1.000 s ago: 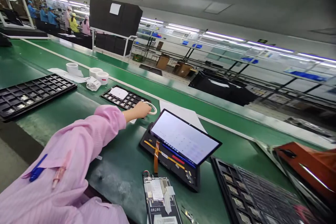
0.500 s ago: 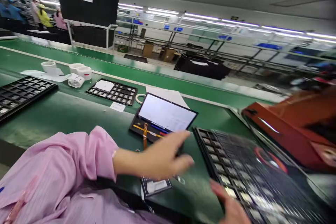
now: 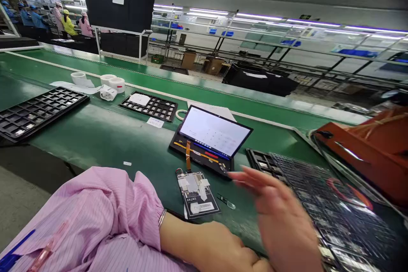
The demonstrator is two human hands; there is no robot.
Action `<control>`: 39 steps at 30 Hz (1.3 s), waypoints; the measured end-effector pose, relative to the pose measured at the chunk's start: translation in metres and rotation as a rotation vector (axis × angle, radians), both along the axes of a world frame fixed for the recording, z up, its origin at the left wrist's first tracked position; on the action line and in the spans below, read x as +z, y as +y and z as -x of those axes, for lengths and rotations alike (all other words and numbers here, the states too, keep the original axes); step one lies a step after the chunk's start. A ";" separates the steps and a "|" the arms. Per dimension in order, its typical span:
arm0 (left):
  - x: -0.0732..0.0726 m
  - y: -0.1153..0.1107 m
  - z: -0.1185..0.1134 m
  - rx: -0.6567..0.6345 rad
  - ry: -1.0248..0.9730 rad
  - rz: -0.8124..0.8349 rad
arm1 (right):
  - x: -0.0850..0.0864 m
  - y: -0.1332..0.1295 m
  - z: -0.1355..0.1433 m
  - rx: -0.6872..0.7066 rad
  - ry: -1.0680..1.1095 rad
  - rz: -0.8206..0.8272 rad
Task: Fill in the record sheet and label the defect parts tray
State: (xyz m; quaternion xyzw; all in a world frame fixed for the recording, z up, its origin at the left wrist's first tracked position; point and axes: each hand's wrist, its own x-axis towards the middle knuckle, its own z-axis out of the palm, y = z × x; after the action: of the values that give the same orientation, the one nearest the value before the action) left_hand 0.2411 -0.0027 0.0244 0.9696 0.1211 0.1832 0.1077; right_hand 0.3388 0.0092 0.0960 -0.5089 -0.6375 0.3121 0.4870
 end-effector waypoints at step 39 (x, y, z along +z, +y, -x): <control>-0.012 -0.019 0.131 0.315 -0.198 1.509 | -0.100 0.101 -0.101 -0.426 -0.301 0.182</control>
State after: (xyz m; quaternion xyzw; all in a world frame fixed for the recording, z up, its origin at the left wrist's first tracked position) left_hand 0.1101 -0.0220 0.0121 0.5843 0.3391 0.1502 0.7218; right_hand 0.4395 0.1098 -0.0035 -0.7137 -0.5507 0.1796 0.3938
